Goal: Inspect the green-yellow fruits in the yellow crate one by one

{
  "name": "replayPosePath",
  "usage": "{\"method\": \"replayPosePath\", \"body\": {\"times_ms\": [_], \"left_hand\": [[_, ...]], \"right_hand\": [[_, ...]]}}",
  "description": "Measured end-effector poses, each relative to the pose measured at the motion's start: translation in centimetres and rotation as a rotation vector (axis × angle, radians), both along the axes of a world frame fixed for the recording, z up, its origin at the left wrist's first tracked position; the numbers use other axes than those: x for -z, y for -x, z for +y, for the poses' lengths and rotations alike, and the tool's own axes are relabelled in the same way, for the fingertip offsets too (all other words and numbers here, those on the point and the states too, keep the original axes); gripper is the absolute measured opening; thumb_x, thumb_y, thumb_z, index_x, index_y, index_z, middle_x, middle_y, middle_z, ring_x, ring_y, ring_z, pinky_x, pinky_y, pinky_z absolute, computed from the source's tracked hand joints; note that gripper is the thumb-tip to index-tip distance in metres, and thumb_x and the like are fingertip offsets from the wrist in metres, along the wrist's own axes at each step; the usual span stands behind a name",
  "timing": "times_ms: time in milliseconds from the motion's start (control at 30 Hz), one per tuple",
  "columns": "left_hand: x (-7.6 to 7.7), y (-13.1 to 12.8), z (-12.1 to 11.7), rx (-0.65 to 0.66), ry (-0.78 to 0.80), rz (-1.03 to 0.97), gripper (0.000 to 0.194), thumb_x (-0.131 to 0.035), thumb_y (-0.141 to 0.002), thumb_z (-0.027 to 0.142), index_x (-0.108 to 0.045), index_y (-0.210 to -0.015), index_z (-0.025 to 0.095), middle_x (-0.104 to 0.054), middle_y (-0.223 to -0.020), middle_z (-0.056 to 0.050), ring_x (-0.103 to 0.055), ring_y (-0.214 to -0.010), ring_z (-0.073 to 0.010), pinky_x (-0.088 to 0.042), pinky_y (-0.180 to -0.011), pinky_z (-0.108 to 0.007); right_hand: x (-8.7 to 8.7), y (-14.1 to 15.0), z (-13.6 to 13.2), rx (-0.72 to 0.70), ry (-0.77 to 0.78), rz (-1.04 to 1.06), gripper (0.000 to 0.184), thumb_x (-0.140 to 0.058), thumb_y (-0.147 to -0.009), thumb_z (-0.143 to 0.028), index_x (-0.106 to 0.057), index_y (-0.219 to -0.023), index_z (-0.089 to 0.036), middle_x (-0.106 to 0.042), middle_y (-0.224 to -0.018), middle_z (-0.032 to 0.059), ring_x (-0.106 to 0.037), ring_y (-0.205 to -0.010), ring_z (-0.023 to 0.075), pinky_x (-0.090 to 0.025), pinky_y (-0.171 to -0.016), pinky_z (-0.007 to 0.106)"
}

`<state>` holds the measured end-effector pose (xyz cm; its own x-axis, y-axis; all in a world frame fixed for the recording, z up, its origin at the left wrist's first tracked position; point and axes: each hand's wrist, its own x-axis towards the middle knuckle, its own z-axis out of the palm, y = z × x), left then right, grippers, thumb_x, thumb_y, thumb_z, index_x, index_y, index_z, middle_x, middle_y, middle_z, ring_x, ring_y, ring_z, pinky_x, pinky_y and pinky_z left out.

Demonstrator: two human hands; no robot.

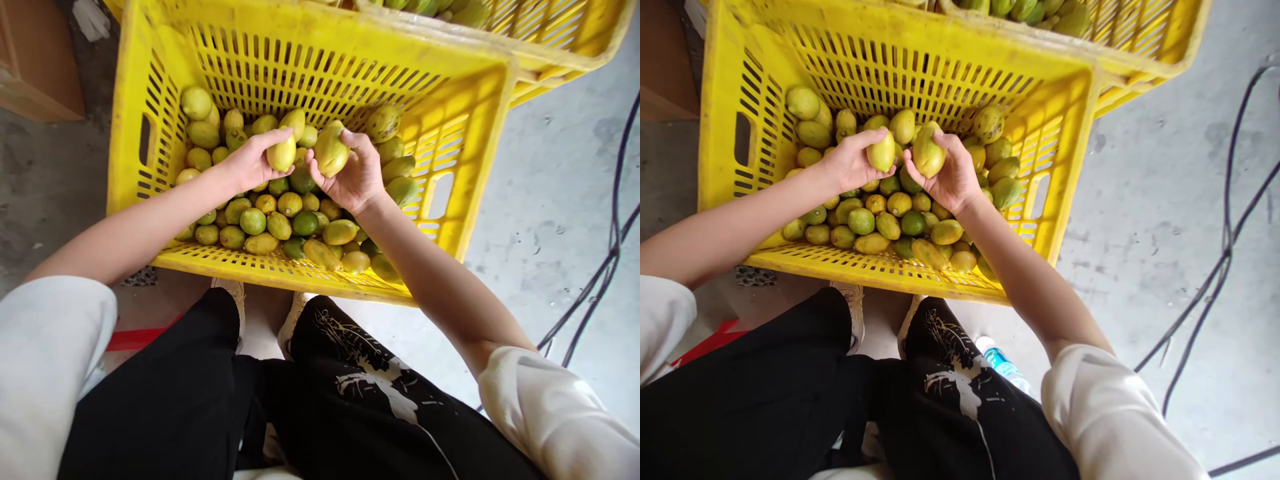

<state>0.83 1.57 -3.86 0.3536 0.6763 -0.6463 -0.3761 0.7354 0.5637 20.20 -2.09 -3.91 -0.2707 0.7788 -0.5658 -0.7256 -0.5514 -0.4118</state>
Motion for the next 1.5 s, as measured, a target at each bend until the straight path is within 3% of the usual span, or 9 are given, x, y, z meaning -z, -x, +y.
{"method": "replayPosePath", "body": {"times_ms": [267,467,567,633,767,967,1100,1233,1500], "left_hand": [[0.1,-0.1,-0.1,-0.022,-0.038,0.174,0.025,-0.065,-0.099,0.007,-0.067,-0.078,0.021,-0.071,-0.074,0.003,-0.067,-0.072,-0.0104,-0.05,-0.07,-0.022],[-0.2,-0.4,-0.1,0.045,0.015,0.252,0.029,-0.064,-0.105,0.016,-0.063,-0.076,0.018,-0.064,-0.066,0.002,-0.055,-0.054,-0.0076,-0.044,-0.06,-0.022],[-0.5,-0.4,-0.1,0.064,0.052,0.198,0.033,-0.056,-0.111,0.026,-0.064,-0.08,0.016,-0.063,-0.066,0.001,-0.058,-0.055,-0.0091,-0.044,-0.059,-0.022],[-0.6,-0.3,0.0,0.057,0.066,0.149,0.041,-0.043,-0.114,0.034,-0.064,-0.084,0.016,-0.065,-0.069,-0.002,-0.064,-0.06,-0.0121,-0.049,-0.064,-0.023],[-0.4,-0.1,0.2,0.055,0.106,0.085,0.045,-0.027,-0.111,0.03,-0.068,-0.097,0.015,-0.074,-0.081,-0.007,-0.074,-0.08,-0.0171,-0.059,-0.087,-0.031],[0.3,-0.1,0.1,0.114,0.004,0.034,0.027,-0.047,-0.109,0.026,-0.071,-0.098,0.018,-0.075,-0.08,-0.003,-0.075,-0.089,-0.0175,-0.057,-0.088,-0.028],[0.5,0.1,0.2,0.077,-0.031,0.085,0.019,-0.062,-0.104,0.02,-0.066,-0.086,0.022,-0.072,-0.072,0.0,-0.068,-0.078,-0.0143,-0.054,-0.081,-0.028],[0.9,0.5,0.6,0.05,0.006,0.092,0.02,-0.067,-0.099,0.02,-0.063,-0.081,0.026,-0.071,-0.072,0.0,-0.068,-0.089,-0.0176,-0.051,-0.08,-0.03],[1.1,0.4,0.2,0.107,-0.02,0.19,0.03,-0.069,-0.102,0.04,-0.066,-0.077,0.024,-0.07,-0.069,-0.004,-0.063,-0.077,-0.019,-0.046,-0.079,-0.034]], "right_hand": [[1.0,0.0,0.3,-0.057,-0.018,-0.133,0.01,-0.069,-0.1,-0.026,-0.061,-0.098,-0.031,-0.077,-0.094,-0.0041,-0.069,-0.088,0.0181,-0.061,-0.068,0.028],[0.6,-0.1,0.2,-0.106,-0.051,-0.166,0.024,-0.087,-0.088,-0.032,-0.063,-0.094,-0.032,-0.076,-0.093,-0.0033,-0.072,-0.095,0.0216,-0.064,-0.068,0.029],[-0.1,0.1,0.2,-0.077,0.0,-0.129,0.011,-0.067,-0.1,-0.042,-0.065,-0.1,-0.031,-0.077,-0.094,-0.0022,-0.069,-0.087,0.0176,-0.062,-0.069,0.027],[-0.6,0.2,0.1,-0.054,0.031,-0.085,0.022,-0.048,-0.105,-0.044,-0.064,-0.102,-0.029,-0.075,-0.092,-0.0013,-0.068,-0.082,0.016,-0.06,-0.068,0.026],[-1.0,0.1,-0.1,-0.018,0.01,0.031,0.028,-0.038,-0.097,-0.038,-0.062,-0.103,-0.027,-0.074,-0.091,0.0022,-0.067,-0.079,0.0159,-0.059,-0.064,0.025],[-0.4,0.1,-0.1,-0.018,-0.017,0.006,0.036,-0.065,-0.069,-0.036,-0.064,-0.104,-0.03,-0.078,-0.101,0.0015,-0.071,-0.093,0.0223,-0.065,-0.073,0.033],[-1.0,0.5,-0.1,-0.001,0.016,-0.007,0.025,-0.056,-0.091,-0.049,-0.063,-0.1,-0.027,-0.073,-0.088,0.0019,-0.069,-0.08,0.017,-0.063,-0.061,0.024],[-1.5,0.6,0.0,0.026,0.094,-0.045,0.03,-0.042,-0.1,-0.051,-0.063,-0.09,-0.032,-0.067,-0.078,0.0,-0.064,-0.066,0.0132,-0.052,-0.046,0.016],[-0.4,0.4,-0.1,-0.008,-0.042,-0.164,0.017,-0.053,-0.093,-0.042,-0.068,-0.096,-0.034,-0.078,-0.091,-0.0055,-0.073,-0.086,0.016,-0.063,-0.074,0.027]]}}
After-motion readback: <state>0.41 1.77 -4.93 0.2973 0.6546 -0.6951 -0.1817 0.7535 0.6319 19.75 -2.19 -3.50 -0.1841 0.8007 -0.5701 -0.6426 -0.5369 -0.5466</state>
